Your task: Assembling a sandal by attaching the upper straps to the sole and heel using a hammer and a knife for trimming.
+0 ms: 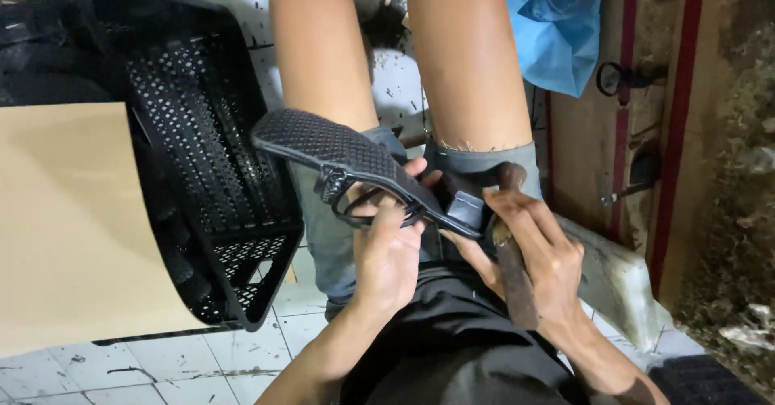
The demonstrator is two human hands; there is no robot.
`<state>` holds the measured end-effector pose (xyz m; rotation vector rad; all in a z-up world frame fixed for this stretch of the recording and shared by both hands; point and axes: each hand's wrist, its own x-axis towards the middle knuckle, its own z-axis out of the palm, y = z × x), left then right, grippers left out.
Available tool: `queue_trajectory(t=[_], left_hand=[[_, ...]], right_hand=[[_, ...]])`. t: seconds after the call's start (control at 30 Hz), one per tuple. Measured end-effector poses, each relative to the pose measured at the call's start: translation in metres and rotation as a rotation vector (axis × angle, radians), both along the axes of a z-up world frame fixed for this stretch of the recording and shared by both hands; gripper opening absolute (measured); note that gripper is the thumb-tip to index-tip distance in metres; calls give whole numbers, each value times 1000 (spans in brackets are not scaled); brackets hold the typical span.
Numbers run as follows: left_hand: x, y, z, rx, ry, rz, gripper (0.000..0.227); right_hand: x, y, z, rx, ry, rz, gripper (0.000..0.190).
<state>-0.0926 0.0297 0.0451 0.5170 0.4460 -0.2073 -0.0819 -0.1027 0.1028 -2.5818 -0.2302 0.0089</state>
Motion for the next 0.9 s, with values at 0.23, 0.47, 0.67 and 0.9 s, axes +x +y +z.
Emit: queue_trajectory(t=[0.23, 0.47, 0.67, 0.9], left_hand=[[20, 21, -7, 57, 236, -305, 35], [20, 16, -25, -79, 315, -635, 43], [9, 11, -40, -139, 382, -614, 40], [26, 15, -33, -4, 486, -780, 33]], right_hand=[[-7, -55, -11, 295, 269, 9, 38], [11, -55, -9, 918, 673, -399, 19], [12, -60, -25, 806, 619, -91, 14], [31, -37, -13, 591, 464, 114, 10]])
